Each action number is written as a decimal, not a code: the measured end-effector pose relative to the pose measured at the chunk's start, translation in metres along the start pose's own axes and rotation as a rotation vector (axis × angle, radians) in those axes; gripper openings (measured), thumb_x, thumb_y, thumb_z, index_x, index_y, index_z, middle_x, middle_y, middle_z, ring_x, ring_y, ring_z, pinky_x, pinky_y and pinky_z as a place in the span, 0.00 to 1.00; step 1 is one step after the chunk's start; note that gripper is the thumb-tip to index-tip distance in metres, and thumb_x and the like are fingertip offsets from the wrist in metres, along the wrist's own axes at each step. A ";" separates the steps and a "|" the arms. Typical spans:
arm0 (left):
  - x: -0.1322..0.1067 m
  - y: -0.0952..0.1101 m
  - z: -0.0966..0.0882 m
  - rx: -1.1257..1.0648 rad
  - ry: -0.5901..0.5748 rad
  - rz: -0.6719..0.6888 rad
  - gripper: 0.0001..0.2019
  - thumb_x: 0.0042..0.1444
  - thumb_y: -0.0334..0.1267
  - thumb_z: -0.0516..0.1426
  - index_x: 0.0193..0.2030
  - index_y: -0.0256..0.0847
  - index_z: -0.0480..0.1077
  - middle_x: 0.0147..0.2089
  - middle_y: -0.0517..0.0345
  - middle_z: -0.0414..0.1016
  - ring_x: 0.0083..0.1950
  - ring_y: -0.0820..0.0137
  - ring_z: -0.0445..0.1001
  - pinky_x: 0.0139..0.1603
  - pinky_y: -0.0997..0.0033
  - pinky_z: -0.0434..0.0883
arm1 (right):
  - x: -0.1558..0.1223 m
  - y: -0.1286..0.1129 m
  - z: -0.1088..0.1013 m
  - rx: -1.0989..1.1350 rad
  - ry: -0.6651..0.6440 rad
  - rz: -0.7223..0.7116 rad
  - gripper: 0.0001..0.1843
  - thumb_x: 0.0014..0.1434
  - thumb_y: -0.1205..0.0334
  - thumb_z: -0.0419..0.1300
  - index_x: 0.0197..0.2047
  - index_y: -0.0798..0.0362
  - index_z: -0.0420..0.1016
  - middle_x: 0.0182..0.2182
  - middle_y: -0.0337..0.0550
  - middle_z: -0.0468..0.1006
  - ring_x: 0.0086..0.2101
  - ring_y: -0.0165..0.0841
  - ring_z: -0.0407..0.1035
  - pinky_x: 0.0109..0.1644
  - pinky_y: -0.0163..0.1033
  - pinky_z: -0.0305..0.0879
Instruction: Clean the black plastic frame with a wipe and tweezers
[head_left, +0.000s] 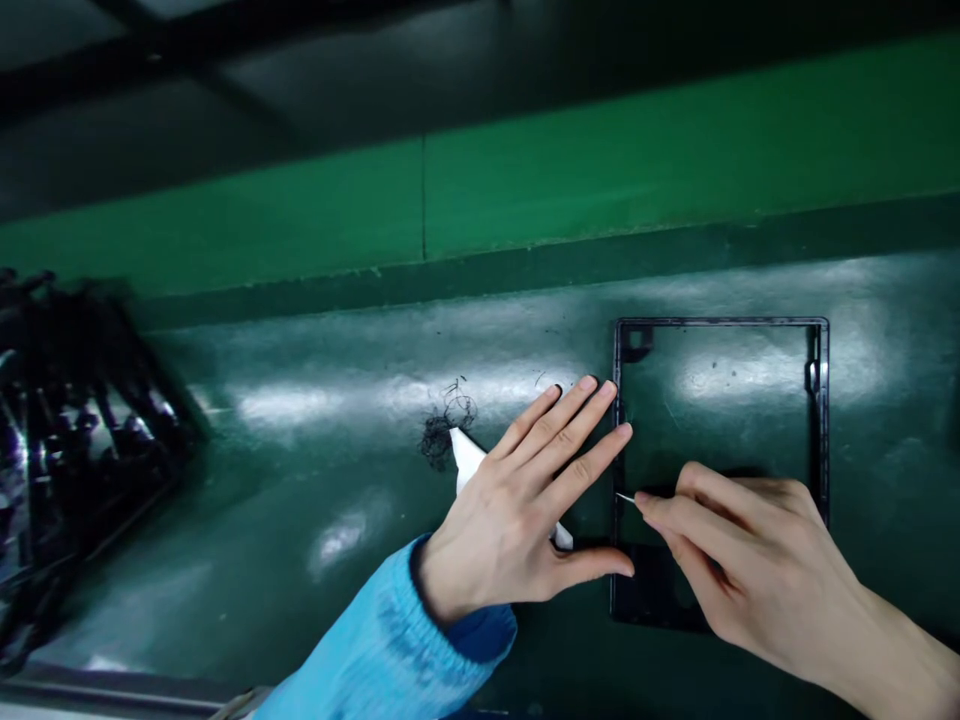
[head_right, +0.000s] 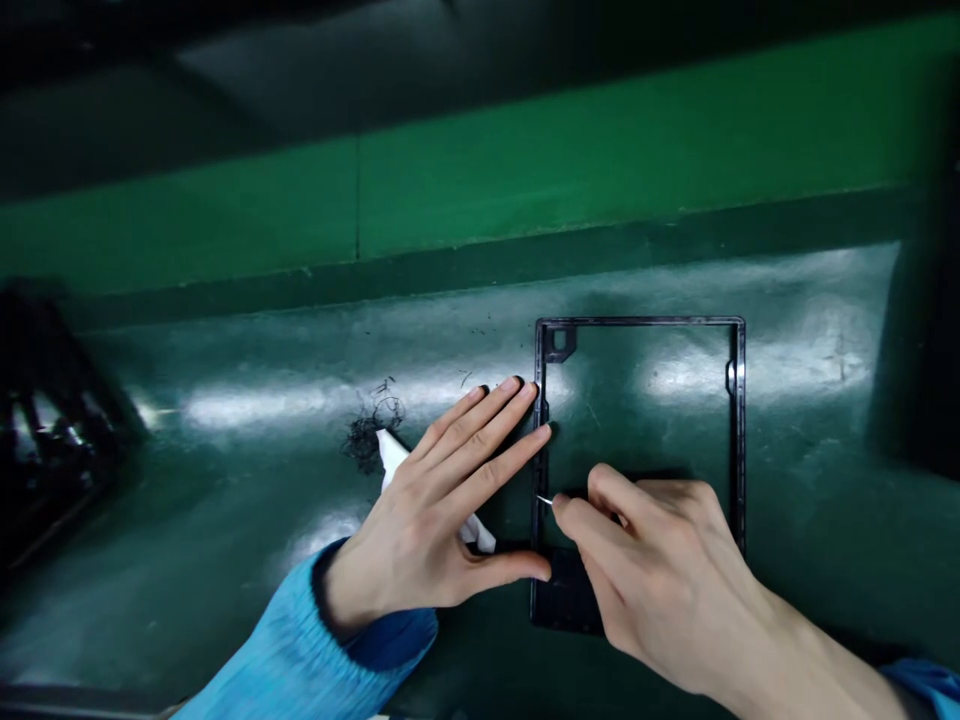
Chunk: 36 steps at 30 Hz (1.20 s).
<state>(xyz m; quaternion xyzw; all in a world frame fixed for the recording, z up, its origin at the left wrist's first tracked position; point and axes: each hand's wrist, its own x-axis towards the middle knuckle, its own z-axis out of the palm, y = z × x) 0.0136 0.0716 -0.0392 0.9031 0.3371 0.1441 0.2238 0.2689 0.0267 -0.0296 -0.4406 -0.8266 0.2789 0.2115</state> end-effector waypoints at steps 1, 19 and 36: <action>0.000 0.000 0.000 -0.002 -0.003 -0.004 0.50 0.64 0.68 0.63 0.80 0.34 0.58 0.82 0.33 0.57 0.85 0.46 0.52 0.84 0.40 0.52 | 0.000 0.000 0.000 -0.001 -0.001 0.000 0.13 0.73 0.76 0.55 0.55 0.54 0.75 0.38 0.39 0.72 0.26 0.27 0.66 0.28 0.40 0.56; 0.001 -0.001 -0.001 0.002 -0.003 0.007 0.47 0.65 0.66 0.63 0.77 0.31 0.61 0.82 0.32 0.57 0.86 0.49 0.49 0.85 0.44 0.49 | -0.002 0.000 0.001 0.018 -0.010 0.003 0.15 0.72 0.77 0.55 0.56 0.53 0.76 0.39 0.40 0.75 0.28 0.29 0.70 0.30 0.41 0.63; 0.001 -0.002 0.002 -0.002 0.036 0.032 0.47 0.65 0.66 0.62 0.76 0.28 0.63 0.81 0.31 0.59 0.85 0.49 0.51 0.85 0.44 0.50 | -0.002 -0.001 -0.002 -0.002 0.004 0.023 0.13 0.75 0.74 0.56 0.55 0.53 0.77 0.39 0.39 0.77 0.28 0.27 0.72 0.30 0.41 0.61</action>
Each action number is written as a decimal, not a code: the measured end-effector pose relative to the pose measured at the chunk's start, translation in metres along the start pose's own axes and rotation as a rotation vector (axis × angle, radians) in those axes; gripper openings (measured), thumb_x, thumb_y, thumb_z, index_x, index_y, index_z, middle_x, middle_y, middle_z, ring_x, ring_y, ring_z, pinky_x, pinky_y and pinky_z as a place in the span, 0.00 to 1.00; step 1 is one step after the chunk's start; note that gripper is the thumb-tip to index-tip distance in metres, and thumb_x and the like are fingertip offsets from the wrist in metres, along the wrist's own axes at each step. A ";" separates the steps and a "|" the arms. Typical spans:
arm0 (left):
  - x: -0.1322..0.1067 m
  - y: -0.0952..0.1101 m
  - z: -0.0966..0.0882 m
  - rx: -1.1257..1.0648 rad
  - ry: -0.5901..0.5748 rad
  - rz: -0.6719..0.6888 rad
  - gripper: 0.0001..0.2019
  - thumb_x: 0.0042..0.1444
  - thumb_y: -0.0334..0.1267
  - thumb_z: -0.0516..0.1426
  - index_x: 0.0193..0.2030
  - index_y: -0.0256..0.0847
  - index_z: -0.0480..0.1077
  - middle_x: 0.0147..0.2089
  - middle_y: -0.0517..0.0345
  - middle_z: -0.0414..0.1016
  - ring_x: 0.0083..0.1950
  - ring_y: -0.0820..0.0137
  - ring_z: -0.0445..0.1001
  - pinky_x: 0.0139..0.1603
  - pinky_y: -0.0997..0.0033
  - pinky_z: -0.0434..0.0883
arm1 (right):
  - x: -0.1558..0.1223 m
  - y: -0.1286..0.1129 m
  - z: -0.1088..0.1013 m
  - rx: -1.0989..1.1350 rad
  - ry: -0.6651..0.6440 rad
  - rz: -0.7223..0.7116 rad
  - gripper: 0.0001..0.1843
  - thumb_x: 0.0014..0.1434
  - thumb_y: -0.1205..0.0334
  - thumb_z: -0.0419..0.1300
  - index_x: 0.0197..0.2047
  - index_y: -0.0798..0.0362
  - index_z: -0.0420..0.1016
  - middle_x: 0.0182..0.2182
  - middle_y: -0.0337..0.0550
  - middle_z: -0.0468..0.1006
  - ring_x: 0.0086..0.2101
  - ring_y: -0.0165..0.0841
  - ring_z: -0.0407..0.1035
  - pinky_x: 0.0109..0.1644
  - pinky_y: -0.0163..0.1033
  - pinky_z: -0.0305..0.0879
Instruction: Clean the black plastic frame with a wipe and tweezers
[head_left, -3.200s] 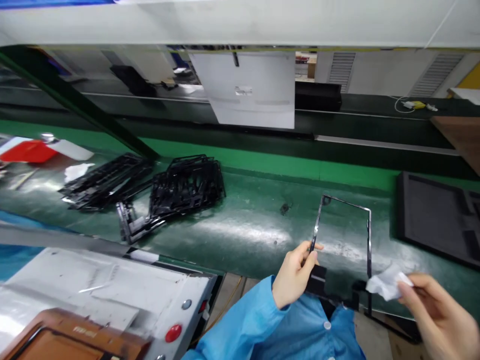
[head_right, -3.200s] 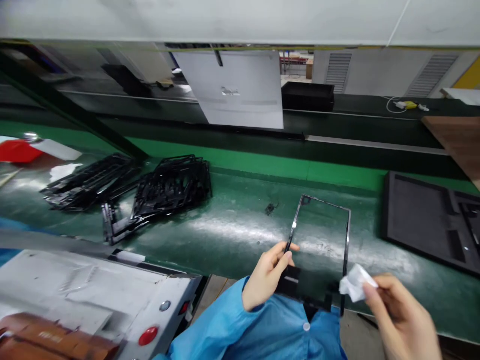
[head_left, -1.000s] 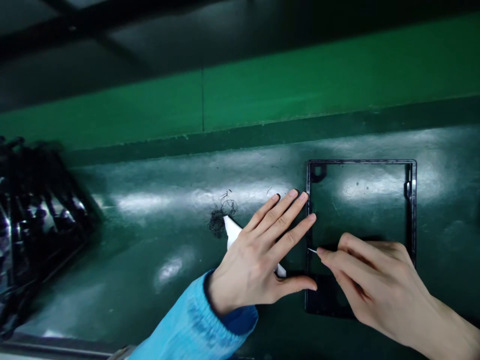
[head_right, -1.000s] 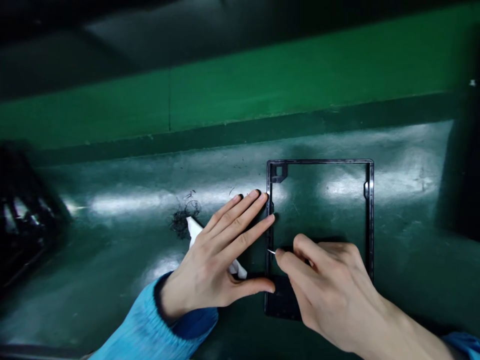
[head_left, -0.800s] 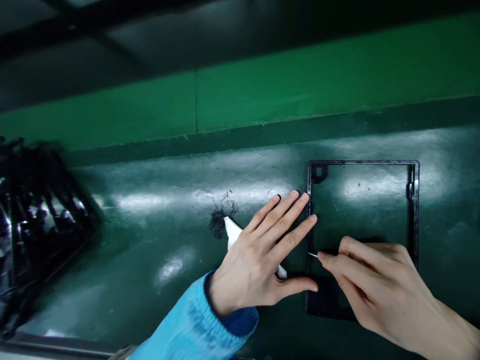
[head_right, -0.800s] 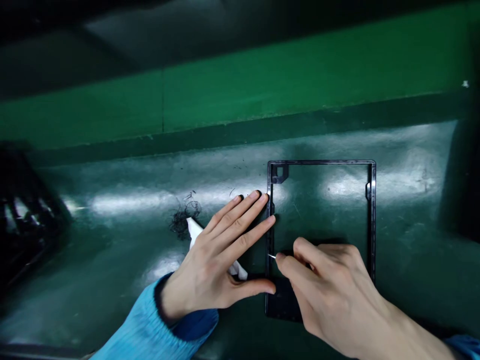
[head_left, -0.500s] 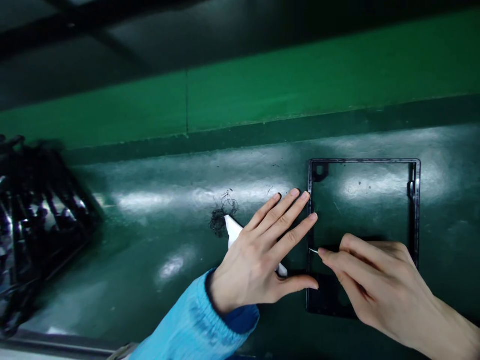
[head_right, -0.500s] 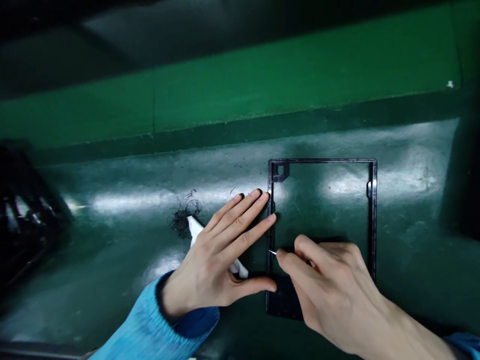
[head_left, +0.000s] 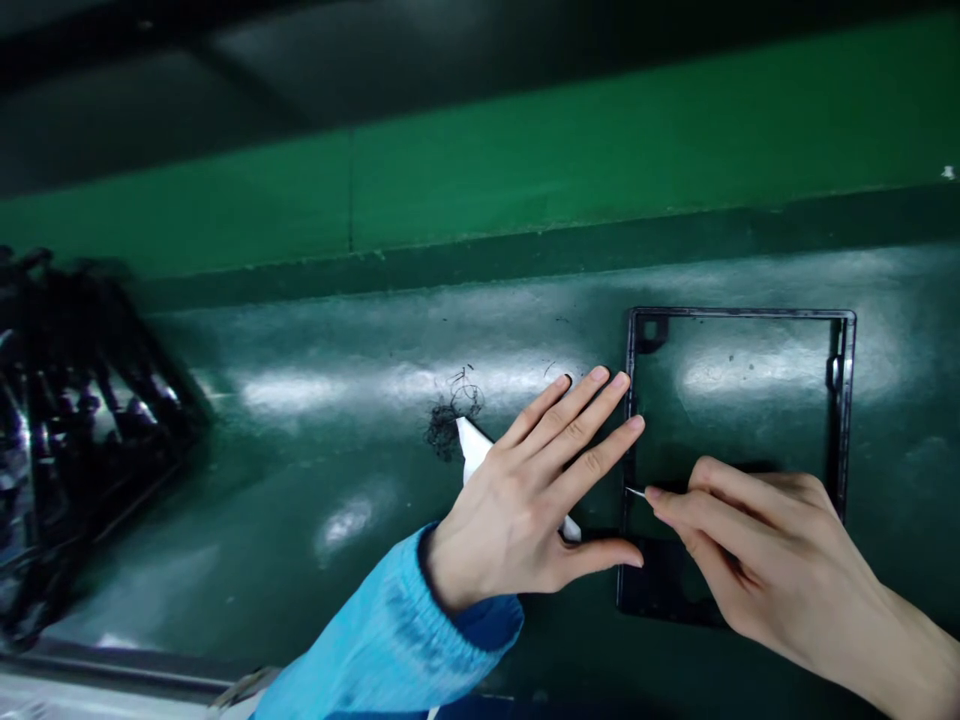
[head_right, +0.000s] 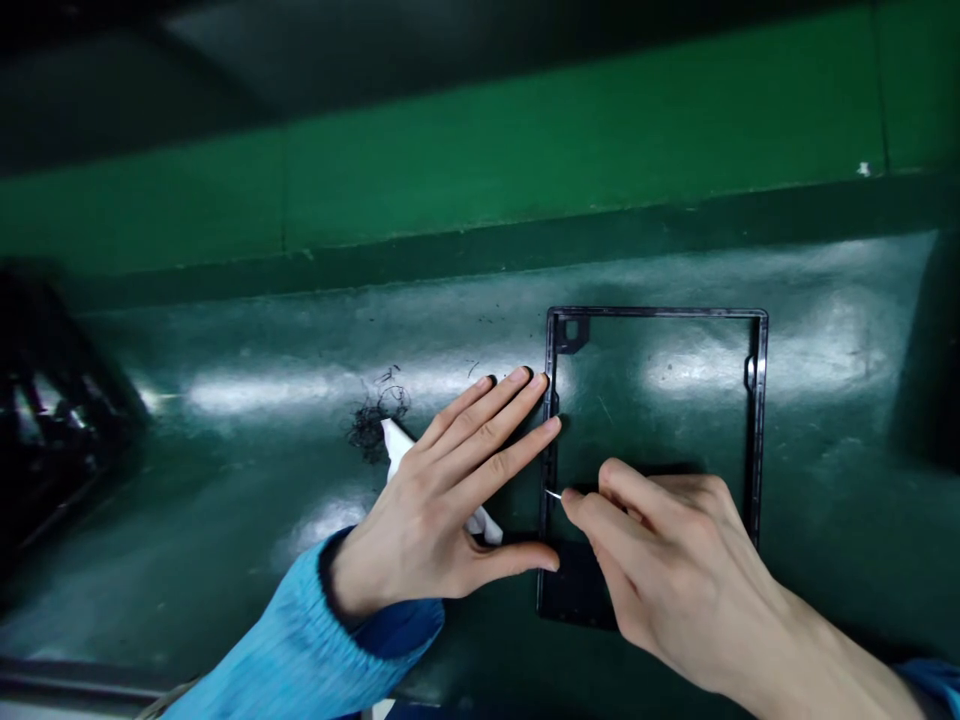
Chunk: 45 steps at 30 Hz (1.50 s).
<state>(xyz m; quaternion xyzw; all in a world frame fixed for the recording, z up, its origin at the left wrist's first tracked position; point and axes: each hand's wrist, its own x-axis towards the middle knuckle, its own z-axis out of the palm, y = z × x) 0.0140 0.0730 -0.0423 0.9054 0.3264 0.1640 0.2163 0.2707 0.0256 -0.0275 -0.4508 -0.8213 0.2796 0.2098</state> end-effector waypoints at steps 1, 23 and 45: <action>0.000 0.000 0.000 0.000 -0.001 -0.001 0.47 0.65 0.66 0.63 0.76 0.28 0.63 0.81 0.31 0.58 0.85 0.49 0.51 0.85 0.44 0.50 | 0.000 0.000 0.000 0.001 0.003 -0.002 0.13 0.75 0.75 0.56 0.55 0.53 0.77 0.39 0.39 0.77 0.28 0.27 0.72 0.30 0.41 0.61; 0.001 0.001 -0.002 -0.003 0.004 -0.002 0.46 0.66 0.65 0.63 0.76 0.28 0.63 0.81 0.31 0.59 0.86 0.51 0.49 0.85 0.44 0.50 | 0.002 -0.001 0.000 0.020 0.005 -0.007 0.13 0.76 0.74 0.55 0.54 0.52 0.78 0.42 0.41 0.81 0.29 0.29 0.76 0.29 0.42 0.59; 0.000 0.000 -0.002 0.018 0.009 -0.002 0.46 0.65 0.66 0.64 0.76 0.28 0.64 0.80 0.30 0.61 0.85 0.48 0.53 0.85 0.45 0.53 | 0.018 0.008 -0.023 0.728 0.025 0.234 0.21 0.78 0.72 0.50 0.60 0.45 0.80 0.44 0.41 0.81 0.40 0.30 0.79 0.40 0.35 0.78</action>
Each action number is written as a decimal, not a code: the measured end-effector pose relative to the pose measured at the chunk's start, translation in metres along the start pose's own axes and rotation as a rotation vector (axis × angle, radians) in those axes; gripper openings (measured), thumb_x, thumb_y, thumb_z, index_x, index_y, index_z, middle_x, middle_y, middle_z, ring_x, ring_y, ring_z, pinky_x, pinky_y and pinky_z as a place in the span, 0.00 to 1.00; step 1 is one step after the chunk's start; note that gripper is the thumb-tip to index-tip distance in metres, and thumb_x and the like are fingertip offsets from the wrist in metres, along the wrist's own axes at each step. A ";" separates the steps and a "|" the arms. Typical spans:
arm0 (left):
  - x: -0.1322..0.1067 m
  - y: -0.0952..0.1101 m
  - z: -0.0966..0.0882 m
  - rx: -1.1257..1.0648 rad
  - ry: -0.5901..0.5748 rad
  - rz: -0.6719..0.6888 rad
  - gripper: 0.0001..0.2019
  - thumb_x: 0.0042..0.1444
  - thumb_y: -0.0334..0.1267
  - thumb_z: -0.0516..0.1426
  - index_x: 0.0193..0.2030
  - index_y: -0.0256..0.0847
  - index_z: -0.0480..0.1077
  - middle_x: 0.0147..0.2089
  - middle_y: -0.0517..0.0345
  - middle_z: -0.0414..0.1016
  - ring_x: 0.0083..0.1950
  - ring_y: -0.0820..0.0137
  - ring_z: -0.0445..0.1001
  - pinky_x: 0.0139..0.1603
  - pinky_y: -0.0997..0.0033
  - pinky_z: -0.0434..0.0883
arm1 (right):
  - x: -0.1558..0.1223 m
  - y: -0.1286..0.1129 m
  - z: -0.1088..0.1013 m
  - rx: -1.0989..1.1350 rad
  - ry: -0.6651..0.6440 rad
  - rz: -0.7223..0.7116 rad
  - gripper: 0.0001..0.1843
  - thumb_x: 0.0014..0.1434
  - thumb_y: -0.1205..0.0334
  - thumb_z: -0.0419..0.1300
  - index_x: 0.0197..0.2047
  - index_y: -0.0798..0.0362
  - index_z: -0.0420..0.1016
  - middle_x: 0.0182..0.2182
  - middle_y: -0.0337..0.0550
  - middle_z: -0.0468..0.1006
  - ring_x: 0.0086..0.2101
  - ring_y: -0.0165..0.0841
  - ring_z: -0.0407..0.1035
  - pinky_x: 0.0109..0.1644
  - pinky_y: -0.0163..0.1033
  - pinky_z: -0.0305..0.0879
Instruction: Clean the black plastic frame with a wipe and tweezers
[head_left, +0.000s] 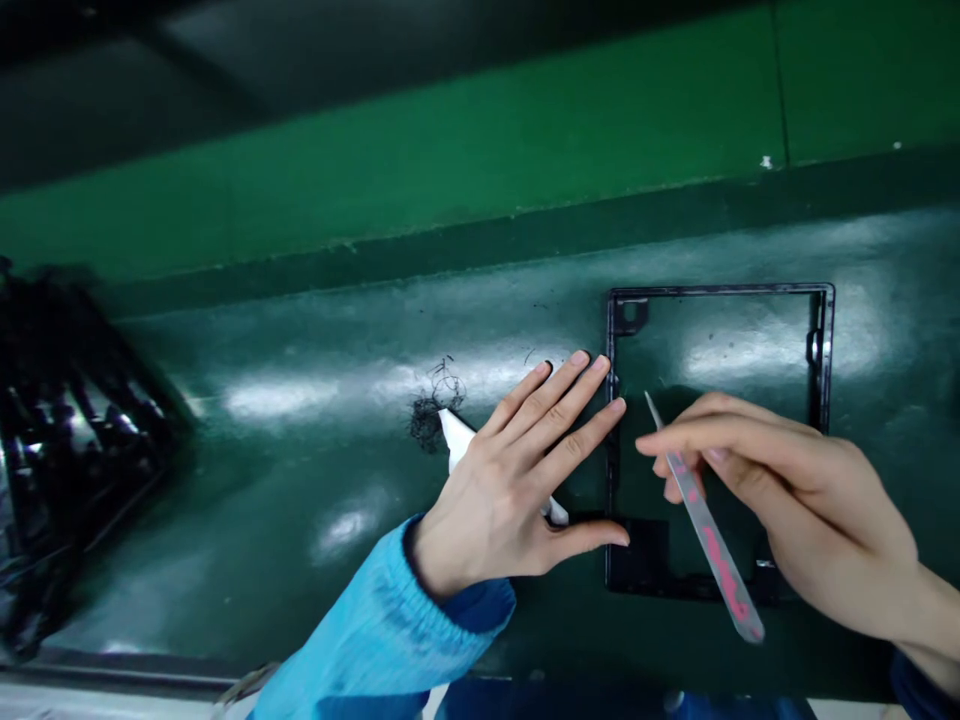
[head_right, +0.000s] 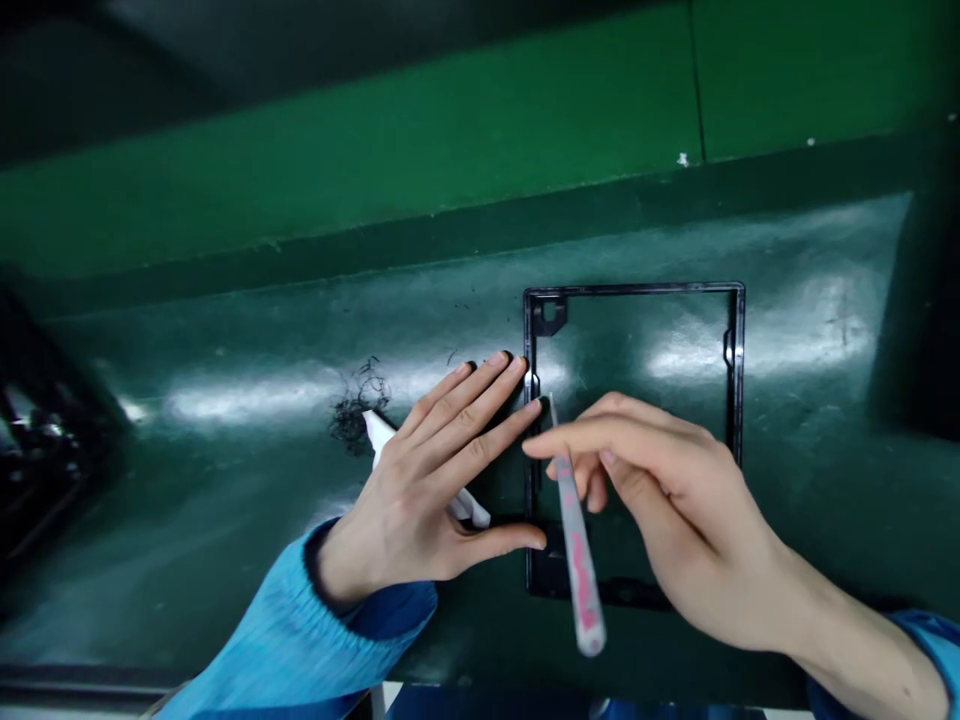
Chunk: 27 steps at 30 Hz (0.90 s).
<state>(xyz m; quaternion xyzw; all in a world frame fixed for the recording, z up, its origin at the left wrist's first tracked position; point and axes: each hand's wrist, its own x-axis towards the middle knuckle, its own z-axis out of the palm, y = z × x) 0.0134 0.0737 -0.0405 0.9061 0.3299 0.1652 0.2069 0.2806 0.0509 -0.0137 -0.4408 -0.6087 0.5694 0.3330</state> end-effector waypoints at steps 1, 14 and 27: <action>0.000 0.000 0.000 0.006 0.000 0.002 0.47 0.64 0.66 0.64 0.76 0.28 0.64 0.80 0.29 0.61 0.85 0.48 0.53 0.85 0.45 0.53 | 0.001 -0.001 -0.001 0.052 0.005 0.023 0.20 0.78 0.72 0.52 0.61 0.44 0.80 0.45 0.41 0.82 0.43 0.31 0.80 0.43 0.36 0.81; 0.000 0.000 -0.003 0.001 -0.007 -0.009 0.45 0.65 0.65 0.63 0.78 0.34 0.62 0.80 0.32 0.61 0.84 0.45 0.55 0.83 0.40 0.54 | -0.001 0.001 0.027 -0.133 0.177 -0.065 0.08 0.73 0.71 0.60 0.46 0.51 0.81 0.37 0.36 0.85 0.32 0.27 0.78 0.35 0.34 0.76; 0.000 0.000 -0.002 0.008 -0.006 -0.013 0.45 0.66 0.65 0.63 0.80 0.39 0.60 0.81 0.34 0.60 0.84 0.46 0.56 0.83 0.38 0.55 | 0.000 0.002 0.024 -0.166 0.141 -0.084 0.11 0.71 0.75 0.60 0.45 0.50 0.81 0.34 0.34 0.85 0.32 0.27 0.79 0.37 0.35 0.78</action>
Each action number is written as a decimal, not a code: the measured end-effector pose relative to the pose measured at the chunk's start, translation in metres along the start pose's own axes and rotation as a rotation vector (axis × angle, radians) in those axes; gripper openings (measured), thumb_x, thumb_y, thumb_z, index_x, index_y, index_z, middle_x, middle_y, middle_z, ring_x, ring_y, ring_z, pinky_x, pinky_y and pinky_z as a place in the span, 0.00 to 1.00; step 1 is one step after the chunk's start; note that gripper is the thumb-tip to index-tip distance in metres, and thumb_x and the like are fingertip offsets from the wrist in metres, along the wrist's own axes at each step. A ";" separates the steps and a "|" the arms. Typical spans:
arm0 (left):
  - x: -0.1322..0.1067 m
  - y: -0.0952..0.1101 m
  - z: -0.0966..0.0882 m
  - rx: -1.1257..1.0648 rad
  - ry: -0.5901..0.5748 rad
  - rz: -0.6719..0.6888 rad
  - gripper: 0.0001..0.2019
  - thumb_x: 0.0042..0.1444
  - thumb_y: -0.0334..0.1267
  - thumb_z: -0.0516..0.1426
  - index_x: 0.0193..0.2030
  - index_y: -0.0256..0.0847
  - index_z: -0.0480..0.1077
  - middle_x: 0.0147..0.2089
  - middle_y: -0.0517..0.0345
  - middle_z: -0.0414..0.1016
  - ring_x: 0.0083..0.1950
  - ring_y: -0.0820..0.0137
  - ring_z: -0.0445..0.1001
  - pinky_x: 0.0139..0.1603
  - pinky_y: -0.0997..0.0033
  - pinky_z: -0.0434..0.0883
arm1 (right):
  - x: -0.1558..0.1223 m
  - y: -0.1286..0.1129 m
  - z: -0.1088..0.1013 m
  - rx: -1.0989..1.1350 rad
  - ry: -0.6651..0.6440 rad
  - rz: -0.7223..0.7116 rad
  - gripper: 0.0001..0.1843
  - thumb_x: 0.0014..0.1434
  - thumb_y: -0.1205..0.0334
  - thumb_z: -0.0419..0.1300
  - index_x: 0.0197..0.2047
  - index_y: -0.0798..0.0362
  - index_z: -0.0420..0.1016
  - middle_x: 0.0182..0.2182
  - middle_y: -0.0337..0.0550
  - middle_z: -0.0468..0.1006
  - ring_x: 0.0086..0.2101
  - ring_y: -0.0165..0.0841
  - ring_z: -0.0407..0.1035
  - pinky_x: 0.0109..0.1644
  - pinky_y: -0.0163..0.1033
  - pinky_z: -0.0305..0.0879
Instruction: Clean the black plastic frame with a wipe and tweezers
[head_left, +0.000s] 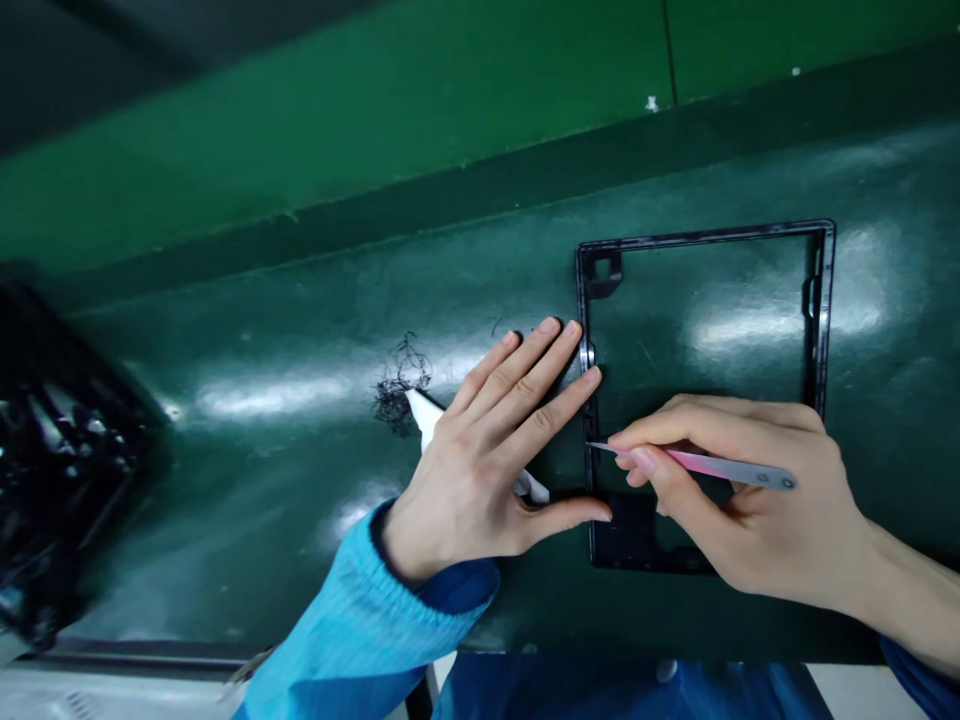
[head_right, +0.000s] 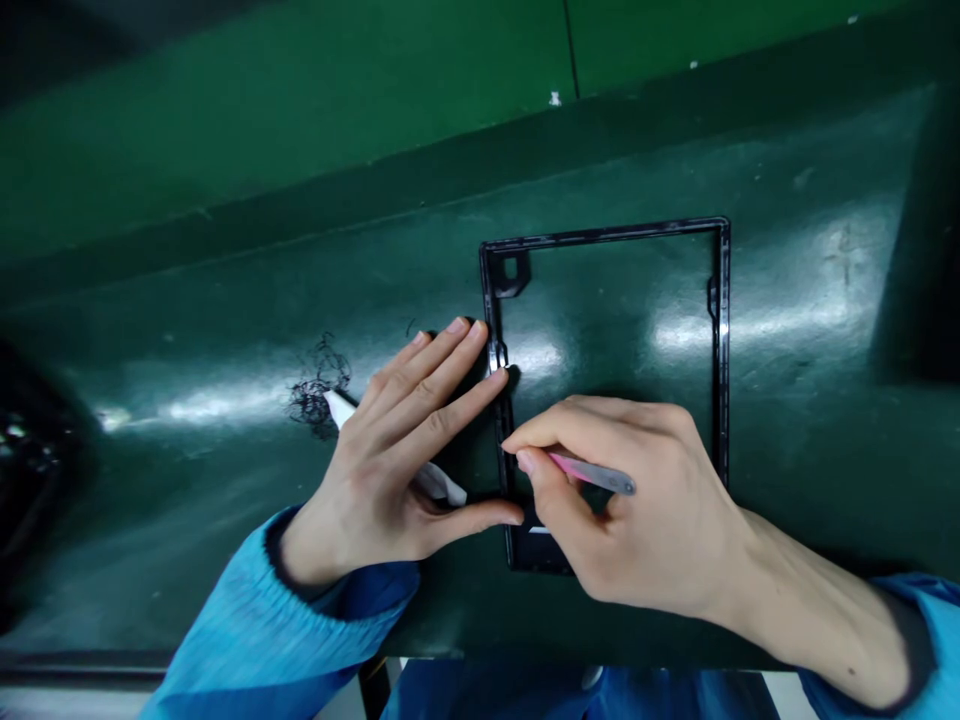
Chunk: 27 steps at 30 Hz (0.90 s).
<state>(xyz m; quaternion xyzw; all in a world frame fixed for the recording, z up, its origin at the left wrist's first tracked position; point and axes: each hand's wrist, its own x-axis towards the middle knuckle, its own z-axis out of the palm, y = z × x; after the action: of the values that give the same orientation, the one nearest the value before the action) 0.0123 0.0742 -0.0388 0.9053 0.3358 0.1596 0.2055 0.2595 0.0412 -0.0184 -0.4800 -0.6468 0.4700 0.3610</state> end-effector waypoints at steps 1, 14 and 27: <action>0.000 0.000 0.000 -0.002 0.000 -0.002 0.45 0.66 0.66 0.63 0.80 0.40 0.59 0.81 0.35 0.60 0.84 0.46 0.56 0.83 0.37 0.55 | 0.000 0.000 0.000 0.004 -0.002 0.000 0.11 0.71 0.74 0.60 0.45 0.49 0.81 0.34 0.34 0.85 0.31 0.27 0.79 0.36 0.35 0.78; 0.000 0.000 0.000 -0.010 0.001 0.009 0.45 0.66 0.65 0.63 0.76 0.31 0.63 0.80 0.30 0.61 0.84 0.45 0.55 0.84 0.42 0.54 | -0.002 0.001 -0.001 0.009 -0.027 -0.011 0.10 0.70 0.74 0.62 0.45 0.50 0.82 0.33 0.33 0.84 0.32 0.27 0.79 0.36 0.35 0.78; 0.001 0.000 0.001 -0.014 0.009 0.022 0.45 0.66 0.64 0.63 0.75 0.29 0.64 0.79 0.27 0.62 0.84 0.47 0.54 0.84 0.42 0.53 | 0.000 0.002 -0.001 0.023 -0.016 -0.021 0.08 0.71 0.73 0.63 0.45 0.52 0.82 0.34 0.35 0.85 0.30 0.27 0.80 0.34 0.34 0.78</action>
<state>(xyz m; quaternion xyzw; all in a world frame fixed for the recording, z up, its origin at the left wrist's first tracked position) 0.0131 0.0749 -0.0396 0.9068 0.3255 0.1683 0.2083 0.2612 0.0413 -0.0197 -0.4654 -0.6491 0.4773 0.3663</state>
